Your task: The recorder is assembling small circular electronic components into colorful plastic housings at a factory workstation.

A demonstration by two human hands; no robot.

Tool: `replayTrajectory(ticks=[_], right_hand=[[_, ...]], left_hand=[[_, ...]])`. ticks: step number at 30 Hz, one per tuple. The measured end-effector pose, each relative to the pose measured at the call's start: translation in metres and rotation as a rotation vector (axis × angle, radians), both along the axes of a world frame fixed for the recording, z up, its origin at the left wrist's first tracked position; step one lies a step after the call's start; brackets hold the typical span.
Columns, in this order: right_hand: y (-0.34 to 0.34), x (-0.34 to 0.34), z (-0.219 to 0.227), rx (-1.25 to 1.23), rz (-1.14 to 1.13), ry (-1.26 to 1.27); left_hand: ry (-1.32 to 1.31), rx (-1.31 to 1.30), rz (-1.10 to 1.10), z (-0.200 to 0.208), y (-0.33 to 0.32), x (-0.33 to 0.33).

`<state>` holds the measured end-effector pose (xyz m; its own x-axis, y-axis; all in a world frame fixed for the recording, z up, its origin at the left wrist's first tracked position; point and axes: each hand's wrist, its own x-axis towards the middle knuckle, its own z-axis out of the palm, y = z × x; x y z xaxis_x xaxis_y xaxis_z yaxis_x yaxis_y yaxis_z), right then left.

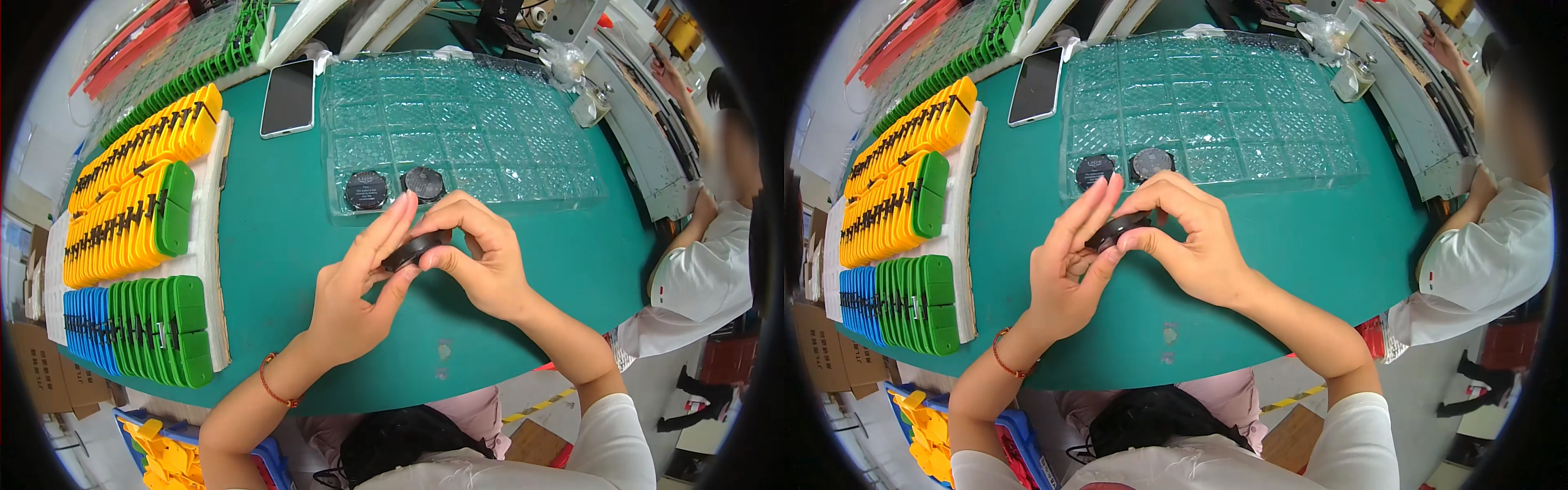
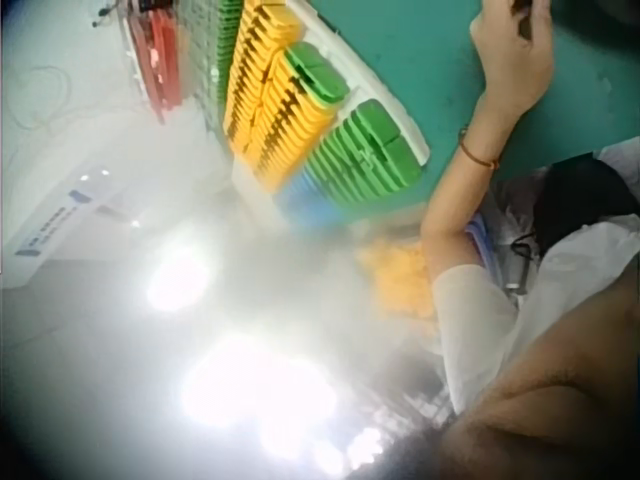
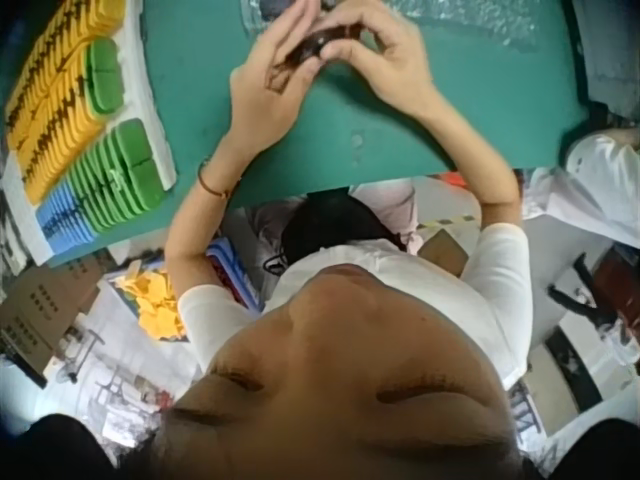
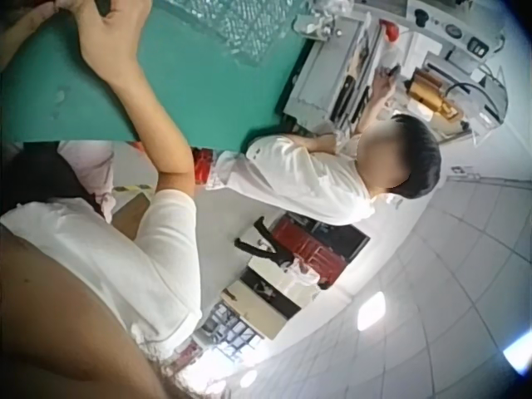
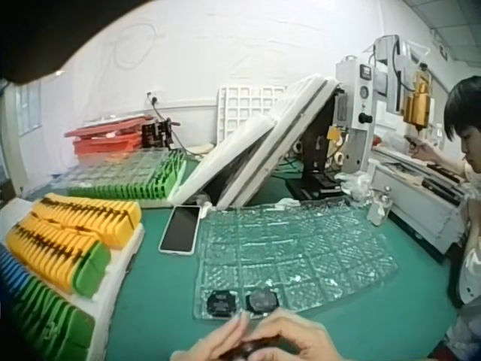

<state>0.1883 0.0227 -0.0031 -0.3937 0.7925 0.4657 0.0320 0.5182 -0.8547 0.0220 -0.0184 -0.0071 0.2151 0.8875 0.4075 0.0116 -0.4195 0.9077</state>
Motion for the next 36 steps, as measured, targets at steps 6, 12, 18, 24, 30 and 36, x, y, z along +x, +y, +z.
replayTrajectory(ticks=[6, 12, 18, 24, 30, 36], right_hand=[[-0.003, -0.002, -0.002, 0.079, -0.009, 0.085], [-0.007, -0.004, -0.002, 0.01, 0.015, 0.145], [-0.011, -0.006, -0.003, -0.162, 0.076, 0.258], [-0.012, -0.003, -0.004, -0.156, 0.085, 0.231], [-0.015, -0.001, -0.005, -0.136, 0.059, 0.222], [-0.015, 0.003, -0.004, -0.056, 0.029, 0.194]], left_hand=[[0.069, 0.222, 0.148, -0.002, 0.0, -0.001], [0.223, 0.467, 0.278, 0.001, 0.001, -0.005], [0.288, 0.451, 0.278, 0.004, -0.003, -0.007], [0.273, 0.439, 0.233, 0.004, -0.004, -0.006], [0.271, 0.429, 0.178, 0.006, -0.007, -0.005], [0.276, 0.424, 0.163, 0.005, -0.006, -0.004]])
